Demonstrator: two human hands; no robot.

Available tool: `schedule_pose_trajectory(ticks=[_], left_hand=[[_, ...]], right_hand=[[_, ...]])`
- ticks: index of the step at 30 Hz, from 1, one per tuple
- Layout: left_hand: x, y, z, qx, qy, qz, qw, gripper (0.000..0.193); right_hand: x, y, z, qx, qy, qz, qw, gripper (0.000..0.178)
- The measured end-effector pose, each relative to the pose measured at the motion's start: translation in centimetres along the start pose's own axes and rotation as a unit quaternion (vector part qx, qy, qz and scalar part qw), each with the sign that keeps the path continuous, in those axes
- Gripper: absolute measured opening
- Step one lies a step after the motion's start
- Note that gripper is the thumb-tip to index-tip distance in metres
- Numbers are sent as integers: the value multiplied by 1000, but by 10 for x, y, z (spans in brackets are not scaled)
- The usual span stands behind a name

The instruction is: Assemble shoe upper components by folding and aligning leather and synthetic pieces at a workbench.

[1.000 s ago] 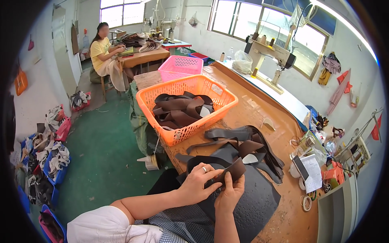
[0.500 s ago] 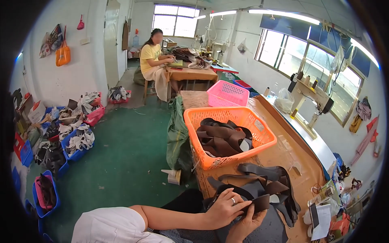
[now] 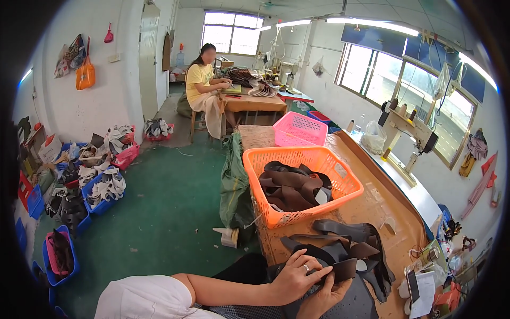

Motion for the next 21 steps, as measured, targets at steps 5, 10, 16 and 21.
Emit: schedule_pose_trajectory(ticks=[5,10,16,21], left_hand=[[2,3,-2,6,-1,2,1000,42],[5,14,-16,25,-30,-50,998,43],[56,21,-39,168,-168,-44,970,36],[85,22,-43,284,-115,86,948,33]], right_hand=[[5,-8,8,10,-26,-22,999,27],[-8,9,0,-1,-20,-13,1000,26],[-27,22,3,-56,12,-4,998,28],[-28,24,5,-49,5,-26,998,29]])
Point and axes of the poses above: each hand's wrist, its own x-axis away from the middle knuckle, its own y-axis out of the back of the hand, z = x × y, the point moved 1 cm from there along -x, towards the middle knuckle, and after that the axes turned 11 degrees about -y, right-handed, at the moved point
